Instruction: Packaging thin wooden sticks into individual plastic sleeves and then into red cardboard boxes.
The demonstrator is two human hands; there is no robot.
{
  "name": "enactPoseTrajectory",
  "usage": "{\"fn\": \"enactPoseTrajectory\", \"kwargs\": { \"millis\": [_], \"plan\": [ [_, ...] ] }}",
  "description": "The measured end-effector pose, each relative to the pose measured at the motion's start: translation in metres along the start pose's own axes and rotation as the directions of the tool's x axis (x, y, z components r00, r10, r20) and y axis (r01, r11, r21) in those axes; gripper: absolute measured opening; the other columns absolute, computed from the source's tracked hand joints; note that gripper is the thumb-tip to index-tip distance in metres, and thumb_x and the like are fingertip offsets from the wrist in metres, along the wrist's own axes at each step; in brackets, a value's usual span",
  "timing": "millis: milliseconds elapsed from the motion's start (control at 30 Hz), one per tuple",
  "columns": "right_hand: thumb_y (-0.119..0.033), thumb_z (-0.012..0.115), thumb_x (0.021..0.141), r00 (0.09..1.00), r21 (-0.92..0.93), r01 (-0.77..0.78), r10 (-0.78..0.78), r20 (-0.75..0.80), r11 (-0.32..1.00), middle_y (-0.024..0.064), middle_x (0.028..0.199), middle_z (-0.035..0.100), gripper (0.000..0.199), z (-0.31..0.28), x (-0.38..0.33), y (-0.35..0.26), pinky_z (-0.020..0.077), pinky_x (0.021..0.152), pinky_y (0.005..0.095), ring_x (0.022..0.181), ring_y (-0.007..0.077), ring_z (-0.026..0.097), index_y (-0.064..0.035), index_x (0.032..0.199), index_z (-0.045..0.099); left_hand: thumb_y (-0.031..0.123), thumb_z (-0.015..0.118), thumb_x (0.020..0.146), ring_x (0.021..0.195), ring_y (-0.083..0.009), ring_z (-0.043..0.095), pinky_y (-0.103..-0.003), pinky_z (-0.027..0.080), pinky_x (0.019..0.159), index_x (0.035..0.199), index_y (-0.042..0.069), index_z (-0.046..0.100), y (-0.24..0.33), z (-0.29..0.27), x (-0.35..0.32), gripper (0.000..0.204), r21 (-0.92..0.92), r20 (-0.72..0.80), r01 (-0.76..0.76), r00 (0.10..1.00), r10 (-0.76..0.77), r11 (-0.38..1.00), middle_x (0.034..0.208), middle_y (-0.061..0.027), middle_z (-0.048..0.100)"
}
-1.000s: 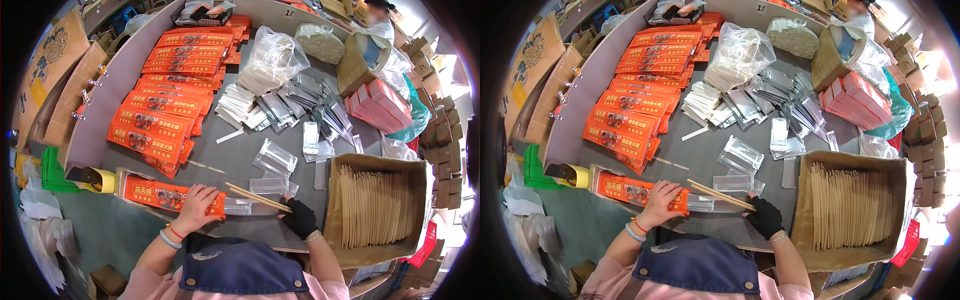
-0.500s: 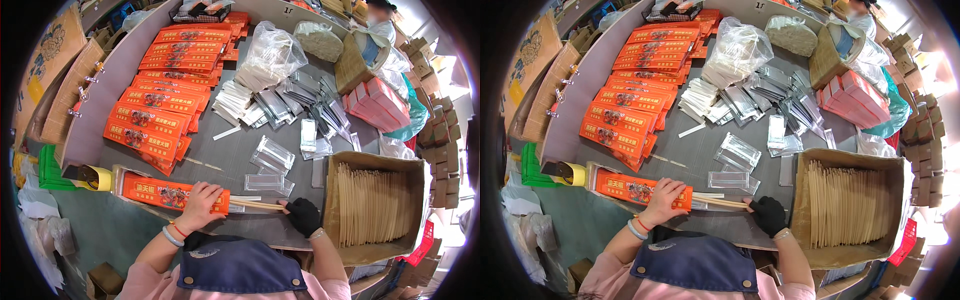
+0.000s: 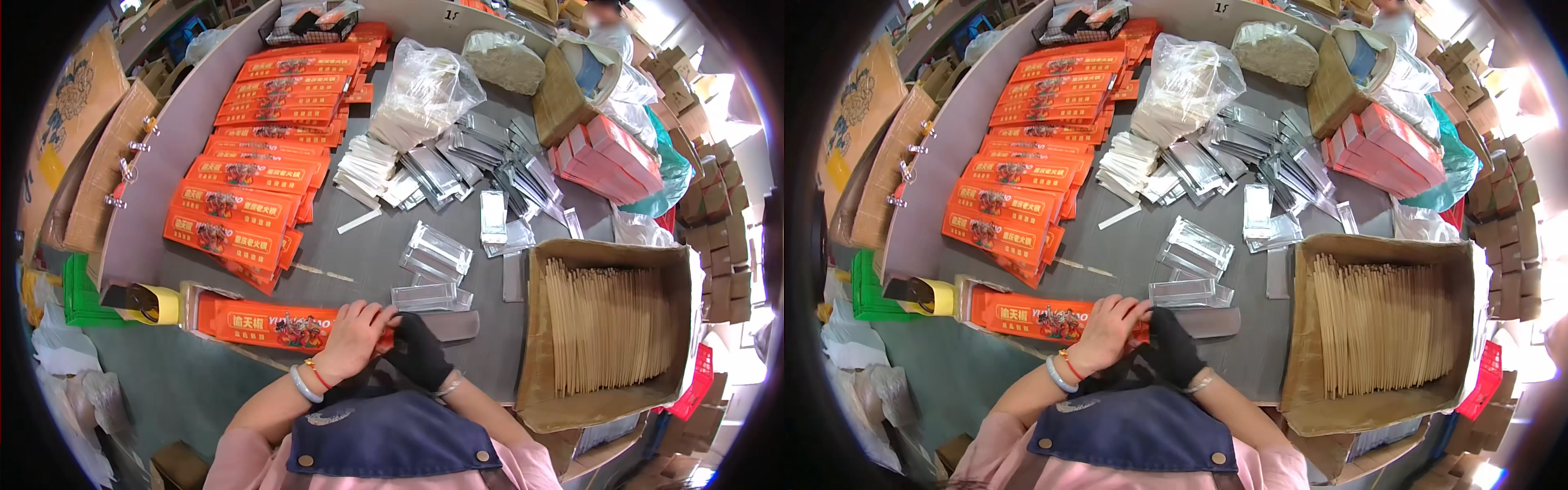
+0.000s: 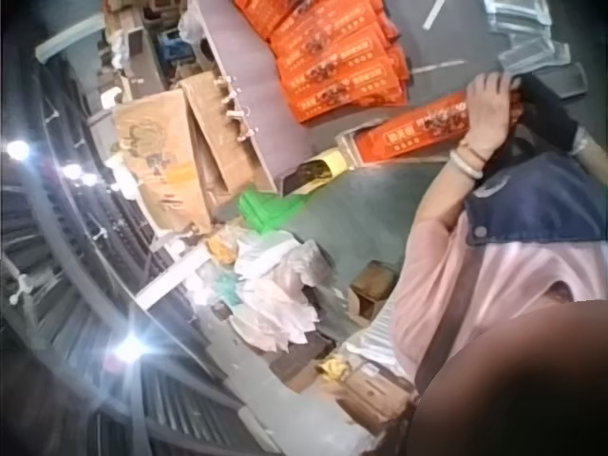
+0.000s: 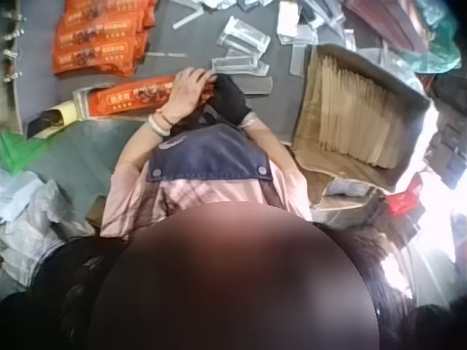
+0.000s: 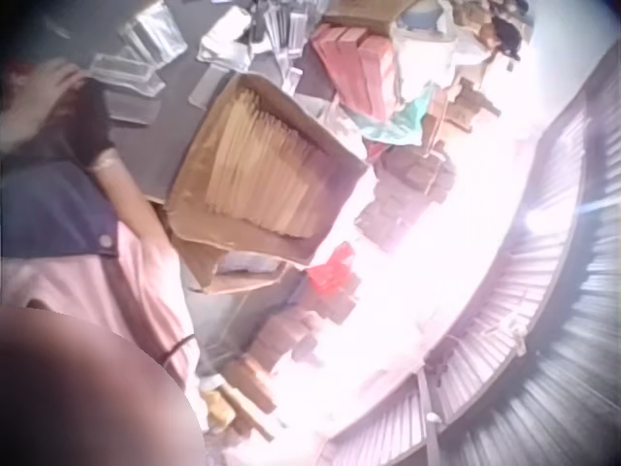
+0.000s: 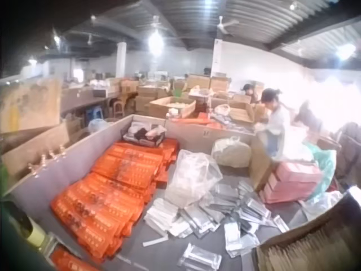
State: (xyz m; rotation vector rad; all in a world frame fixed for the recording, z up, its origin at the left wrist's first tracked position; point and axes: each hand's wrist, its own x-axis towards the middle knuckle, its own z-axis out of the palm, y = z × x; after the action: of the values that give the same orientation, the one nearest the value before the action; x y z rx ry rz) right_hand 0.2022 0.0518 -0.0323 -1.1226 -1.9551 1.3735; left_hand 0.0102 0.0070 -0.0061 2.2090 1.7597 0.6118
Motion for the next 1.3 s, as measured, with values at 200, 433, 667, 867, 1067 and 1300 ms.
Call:
{"fn": "enactPoseTrajectory", "kwargs": {
  "millis": [200, 433, 667, 867, 1067, 1300],
  "plan": [
    [-0.039, 0.085, 0.061, 0.963, -0.657, 0.265, -0.223, 0.149, 0.706, 0.0088, 0.103, 0.061, 0.064, -0.055, 0.006, -0.033, 0.0410, 0.085, 0.0438, 0.096, 0.0302, 0.057, -0.0108, 0.111, 0.058, 0.021, 0.075, 0.063, 0.093, -0.0323, 0.055, -0.043, 0.046, 0.076, 0.096, 0.019, 0.066, 0.013, -0.044, 0.027, 0.035, 0.060, 0.446, -0.170, 0.886, 0.126, 0.984, 0.097, -0.0117, 0.055],
    [-0.040, 0.083, 0.061, 0.992, -0.683, 0.034, -0.110, -0.068, 0.730, 0.0077, 0.099, 0.060, 0.062, -0.094, -0.019, -0.037, 0.0356, 0.089, 0.0462, 0.095, 0.0289, 0.057, -0.0107, 0.110, 0.058, 0.015, 0.079, 0.063, 0.119, -0.0399, 0.046, -0.049, 0.040, 0.099, 0.101, 0.006, 0.065, -0.062, -0.095, 0.032, 0.041, 0.225, -0.174, 0.133, 0.980, -0.095, 0.965, 0.125, -0.0171, 0.051],
    [-0.040, 0.082, 0.061, 0.992, -0.746, 0.106, -0.124, 0.031, 0.657, 0.0066, 0.103, 0.060, 0.062, -0.077, -0.019, -0.046, 0.0344, 0.091, 0.0447, 0.097, 0.0277, 0.056, -0.0121, 0.111, 0.058, 0.044, 0.086, 0.061, 0.133, -0.0378, 0.036, -0.060, 0.018, 0.112, 0.130, 0.001, 0.052, -0.023, 0.002, -0.037, 0.088, -0.098, -0.079, 0.490, 0.864, -0.498, 0.866, 0.136, -0.0169, 0.046],
    [-0.043, 0.082, 0.062, 0.989, -0.753, 0.140, -0.051, 0.141, 0.642, 0.0069, 0.105, 0.059, 0.064, -0.073, -0.020, -0.056, 0.0337, 0.092, 0.0469, 0.099, 0.0288, 0.055, -0.0126, 0.114, 0.058, 0.045, 0.085, 0.062, 0.132, -0.0386, 0.035, -0.062, 0.017, 0.111, 0.130, -0.001, 0.052, -0.022, -0.002, -0.037, 0.089, -0.177, -0.090, 0.459, 0.873, -0.479, 0.870, 0.136, -0.0172, 0.046],
    [-0.042, 0.081, 0.064, 0.983, -0.663, 0.169, -0.074, 0.169, 0.730, 0.0092, 0.105, 0.059, 0.063, -0.064, -0.020, -0.045, 0.0343, 0.092, 0.0469, 0.099, 0.0307, 0.055, -0.0110, 0.114, 0.059, 0.045, 0.083, 0.066, 0.138, -0.0422, 0.028, -0.061, 0.012, 0.114, 0.139, -0.002, 0.043, -0.021, -0.007, -0.036, 0.095, -0.147, 0.011, 0.504, 0.861, -0.508, 0.851, 0.144, -0.0200, 0.041],
    [-0.048, 0.080, 0.067, 0.946, -0.512, 0.322, -0.248, 0.210, 0.796, 0.0155, 0.114, 0.059, 0.072, 0.007, 0.015, -0.031, 0.0376, 0.094, 0.0474, 0.107, 0.0360, 0.055, -0.0075, 0.122, 0.057, 0.040, 0.079, 0.074, 0.136, -0.0455, 0.032, -0.060, 0.021, 0.112, 0.140, -0.001, 0.041, -0.032, -0.016, -0.020, 0.086, -0.163, 0.194, 0.424, 0.899, -0.392, 0.891, 0.143, -0.0223, 0.044]
  ]
}}
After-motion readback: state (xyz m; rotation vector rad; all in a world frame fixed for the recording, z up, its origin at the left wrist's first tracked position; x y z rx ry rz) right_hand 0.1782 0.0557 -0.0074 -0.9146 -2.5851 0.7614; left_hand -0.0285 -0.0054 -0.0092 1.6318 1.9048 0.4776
